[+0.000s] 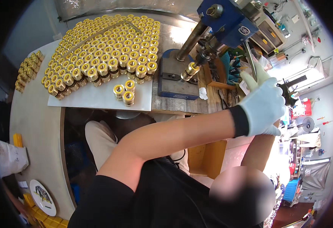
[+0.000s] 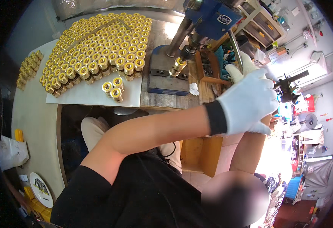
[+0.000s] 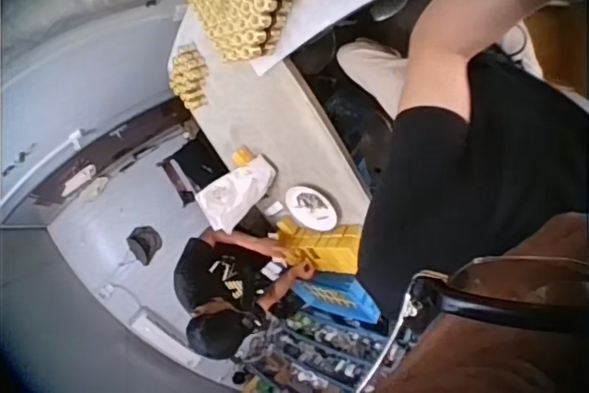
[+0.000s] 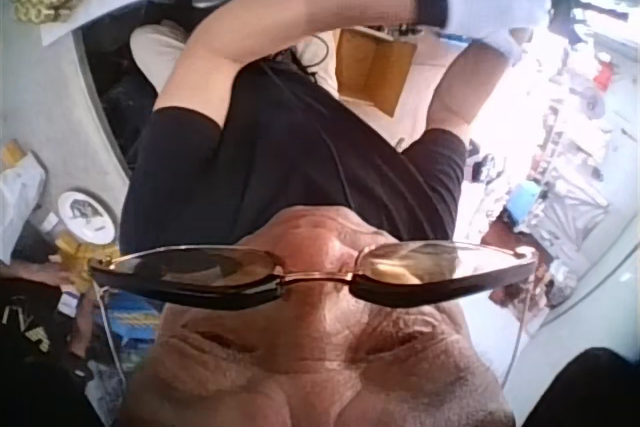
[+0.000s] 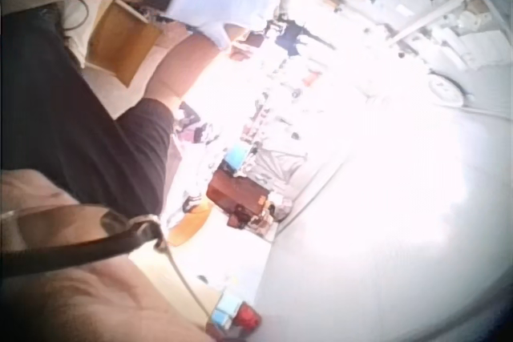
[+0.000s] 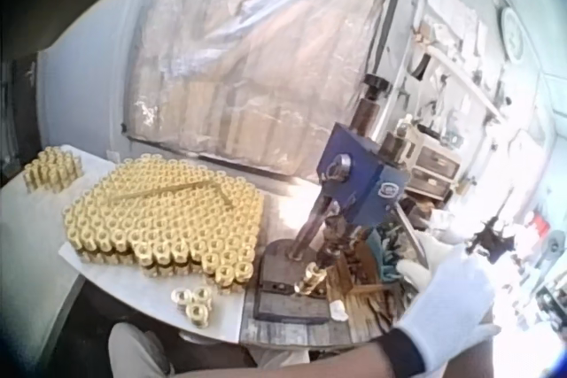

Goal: Assembling small metal components using a manual hand press machine.

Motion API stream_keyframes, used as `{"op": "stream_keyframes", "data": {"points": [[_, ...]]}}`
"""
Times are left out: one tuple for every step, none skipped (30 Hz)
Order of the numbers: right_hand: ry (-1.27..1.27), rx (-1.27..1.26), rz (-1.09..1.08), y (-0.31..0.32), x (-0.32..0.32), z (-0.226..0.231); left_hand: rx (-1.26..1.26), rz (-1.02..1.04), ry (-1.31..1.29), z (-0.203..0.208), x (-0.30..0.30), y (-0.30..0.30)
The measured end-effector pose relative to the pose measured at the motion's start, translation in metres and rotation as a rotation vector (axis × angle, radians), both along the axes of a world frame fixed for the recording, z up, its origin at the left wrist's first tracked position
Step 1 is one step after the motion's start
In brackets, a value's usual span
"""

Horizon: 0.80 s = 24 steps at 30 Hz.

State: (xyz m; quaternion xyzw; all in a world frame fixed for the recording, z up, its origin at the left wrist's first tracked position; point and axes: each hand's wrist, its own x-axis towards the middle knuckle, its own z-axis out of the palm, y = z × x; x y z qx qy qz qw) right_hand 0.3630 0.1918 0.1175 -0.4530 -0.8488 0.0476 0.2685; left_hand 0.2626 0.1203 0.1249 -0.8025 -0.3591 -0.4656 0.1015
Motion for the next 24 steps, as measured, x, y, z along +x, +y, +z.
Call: {"op": "stream_keyframes", "data": {"points": [[-0.013,0.003,0.003,0.001,-0.012,-0.006,0.071,0.06,-0.045,-0.004,0.005,0.012],[-0.025,0.007,-0.016,0.002,-0.016,-0.012,0.061,0.073,-0.003,-0.006,0.008,0.016],[-0.036,0.011,-0.037,0.004,-0.02,-0.018,0.051,0.085,0.04,-0.008,0.01,0.02],[-0.049,0.006,-0.048,0.001,-0.025,-0.025,0.038,0.093,0.037,-0.022,0.004,0.027],[-0.056,-0.002,-0.047,0.001,-0.032,-0.035,0.025,0.064,0.065,-0.045,-0.008,0.04],[-0.063,-0.01,-0.046,0.0,-0.038,-0.043,0.013,0.035,0.093,-0.066,-0.015,0.05],[-0.073,0.005,-0.076,-0.001,-0.038,-0.041,0.127,0.023,0.015,-0.067,-0.009,0.05],[-0.081,0.014,-0.104,-0.004,-0.038,-0.042,0.072,0.038,0.073,-0.062,-0.006,0.051],[-0.088,0.026,-0.131,-0.007,-0.037,-0.042,0.02,0.055,0.133,-0.056,-0.005,0.052],[-0.095,0.039,-0.155,-0.011,-0.038,-0.042,0.026,0.051,0.135,-0.054,-0.005,0.048],[-0.103,0.054,-0.177,-0.014,-0.038,-0.04,-0.037,0.024,0.124,-0.053,-0.007,0.041],[-0.113,0.072,-0.187,-0.017,-0.039,-0.036,-0.098,0.008,0.109,-0.051,-0.009,0.034],[-0.114,0.082,-0.174,-0.02,-0.041,-0.03,-0.09,0.022,0.106,-0.053,-0.011,0.026],[-0.07,-0.059,-0.175,-0.022,-0.042,-0.024,-0.037,-0.062,0.019,-0.061,-0.013,0.019],[-0.024,-0.189,-0.2,-0.023,-0.037,-0.013,0.028,-0.172,-0.068,-0.063,-0.012,0.01],[0.125,-0.054,-0.161,-0.018,-0.025,-0.027,-0.009,-0.274,-0.15,-0.072,-0.011,-0.006],[0.141,-0.064,-0.129,-0.011,-0.023,-0.048,-0.075,-0.329,-0.216,-0.092,-0.022,-0.026],[0.394,-0.108,-0.061,-0.013,-0.013,-0.06,-0.093,-0.301,-0.233,-0.109,-0.031,-0.044],[0.643,-0.151,0.008,-0.018,-0.006,-0.065,-0.113,-0.276,-0.253,-0.125,-0.048,-0.063],[0.724,-0.037,0.017,-0.027,-0.004,-0.068,-0.263,-0.226,-0.29,-0.133,-0.074,-0.088],[0.874,0.098,0.146,-0.025,0.009,-0.069,-0.412,-0.191,-0.327,-0.138,-0.099,-0.114],[0.911,0.135,0.239,-0.015,0.03,-0.059,-0.476,-0.098,-0.398,-0.154,-0.122,-0.138],[0.946,0.171,0.329,-0.005,0.046,-0.05,-0.543,-0.006,-0.468,-0.172,-0.142,-0.159],[0.597,0.496,0.186,-0.013,0.047,-0.023,-0.587,0.149,-0.566,-0.176,-0.154,-0.183]]}}
